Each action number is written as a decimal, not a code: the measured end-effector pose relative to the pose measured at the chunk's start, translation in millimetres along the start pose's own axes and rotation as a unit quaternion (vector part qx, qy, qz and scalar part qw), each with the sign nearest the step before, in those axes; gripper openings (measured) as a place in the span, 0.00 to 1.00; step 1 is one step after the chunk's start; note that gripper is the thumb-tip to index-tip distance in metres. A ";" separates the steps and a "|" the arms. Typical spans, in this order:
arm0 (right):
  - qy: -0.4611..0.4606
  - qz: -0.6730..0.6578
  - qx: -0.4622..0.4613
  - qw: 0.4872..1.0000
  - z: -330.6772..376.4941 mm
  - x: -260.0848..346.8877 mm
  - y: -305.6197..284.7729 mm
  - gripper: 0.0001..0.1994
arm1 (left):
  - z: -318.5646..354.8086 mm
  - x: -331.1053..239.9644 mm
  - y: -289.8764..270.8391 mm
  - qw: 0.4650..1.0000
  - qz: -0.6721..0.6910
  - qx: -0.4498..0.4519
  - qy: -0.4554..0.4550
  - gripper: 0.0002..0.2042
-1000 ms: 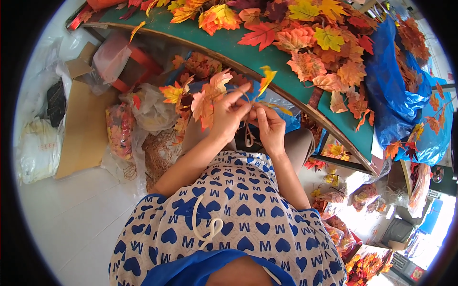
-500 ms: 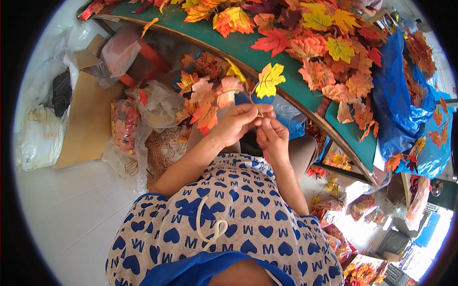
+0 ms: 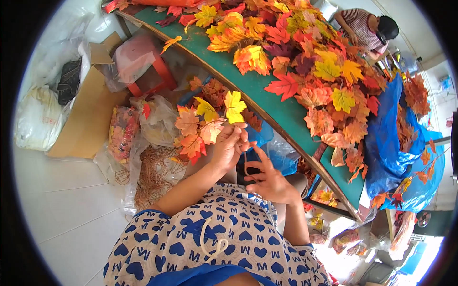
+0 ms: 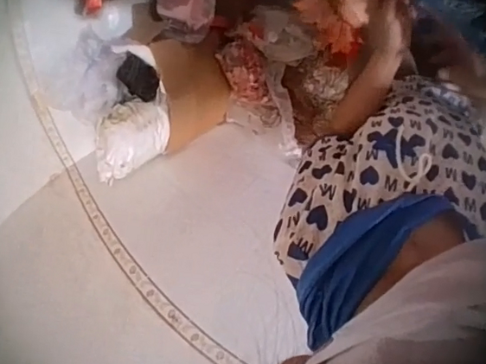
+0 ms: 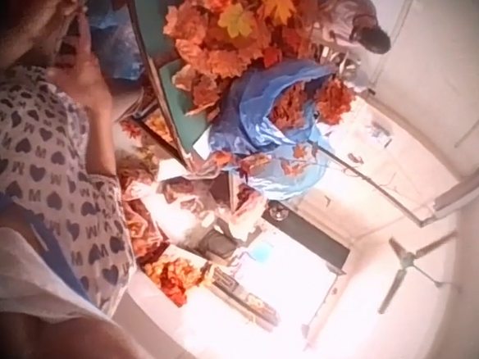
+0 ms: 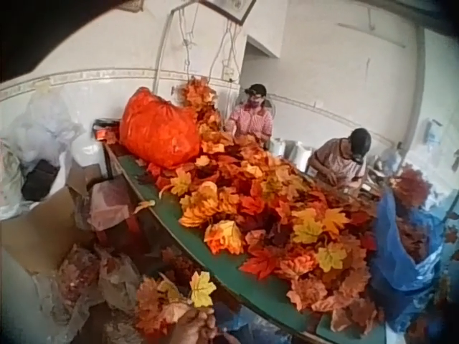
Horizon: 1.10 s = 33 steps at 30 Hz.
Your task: The person assembles a decorative garland by attaching artificial maple leaves onto a plastic stem by hand.
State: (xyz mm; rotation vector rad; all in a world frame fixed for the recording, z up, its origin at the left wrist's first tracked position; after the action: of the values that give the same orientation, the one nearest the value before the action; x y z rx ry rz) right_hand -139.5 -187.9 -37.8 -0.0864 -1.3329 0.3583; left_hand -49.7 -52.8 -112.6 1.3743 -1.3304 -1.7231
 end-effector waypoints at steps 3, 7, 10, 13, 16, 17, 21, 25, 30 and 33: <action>-0.177 0.062 -0.075 0.979 -38.9 21.4 -34.0 0.12 | -1.5 -15.6 -10.0 0.997 -0.049 -0.057 -0.003 0.11; -0.251 0.159 -0.263 0.918 -162.9 81.9 -79.7 0.12 | 4.2 -17.8 -16.7 0.996 -0.059 -0.016 -0.060 0.13; -0.235 0.134 -0.321 0.908 -265.2 83.3 -109.9 0.10 | 7.6 -14.7 -18.4 0.990 -0.063 0.008 -0.124 0.15; -0.195 0.274 -0.318 0.886 -321.6 73.9 -127.2 0.10 | 13.3 -24.8 -21.0 0.976 -0.058 0.052 -0.205 0.15; -0.161 0.341 -0.305 0.875 -336.5 72.0 -122.9 0.11 | 18.9 -31.4 -27.6 0.977 -0.065 0.048 -0.198 0.15; -0.151 0.288 -0.315 0.892 -330.0 77.6 -120.5 0.11 | 18.6 -34.3 -24.3 0.977 -0.062 0.030 -0.202 0.15; -0.112 0.217 -0.314 0.917 -322.0 88.8 -116.4 0.12 | 18.7 -33.4 -29.0 0.975 -0.056 0.057 -0.206 0.15; -0.109 0.202 -0.281 0.932 -327.6 82.6 -115.3 0.11 | 24.6 -25.4 -29.6 0.970 -0.043 0.072 -0.228 0.14; -0.109 0.157 -0.301 0.934 -324.3 82.5 -122.2 0.08 | 25.8 -31.7 -26.5 0.968 -0.040 0.091 -0.231 0.15; -0.118 0.079 -0.284 0.948 -313.7 87.6 -147.8 0.07 | 24.7 -34.0 -26.8 0.970 -0.028 0.080 -0.229 0.15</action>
State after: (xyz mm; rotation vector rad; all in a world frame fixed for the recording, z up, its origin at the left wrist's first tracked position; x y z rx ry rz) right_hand 208.6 -256.2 7.4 -0.6518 -1.6396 0.1088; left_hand -58.0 -5.2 -124.8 1.1423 -1.7224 -2.0969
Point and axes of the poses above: each hand's wrist, its own z-axis away from the middle knuckle, its own y-axis out of the palm, x = y × z, the point moved 1 cm from there along -z, towards the middle knuckle, and after that the axes turned 2 degrees about y, right-handed, at the moved point
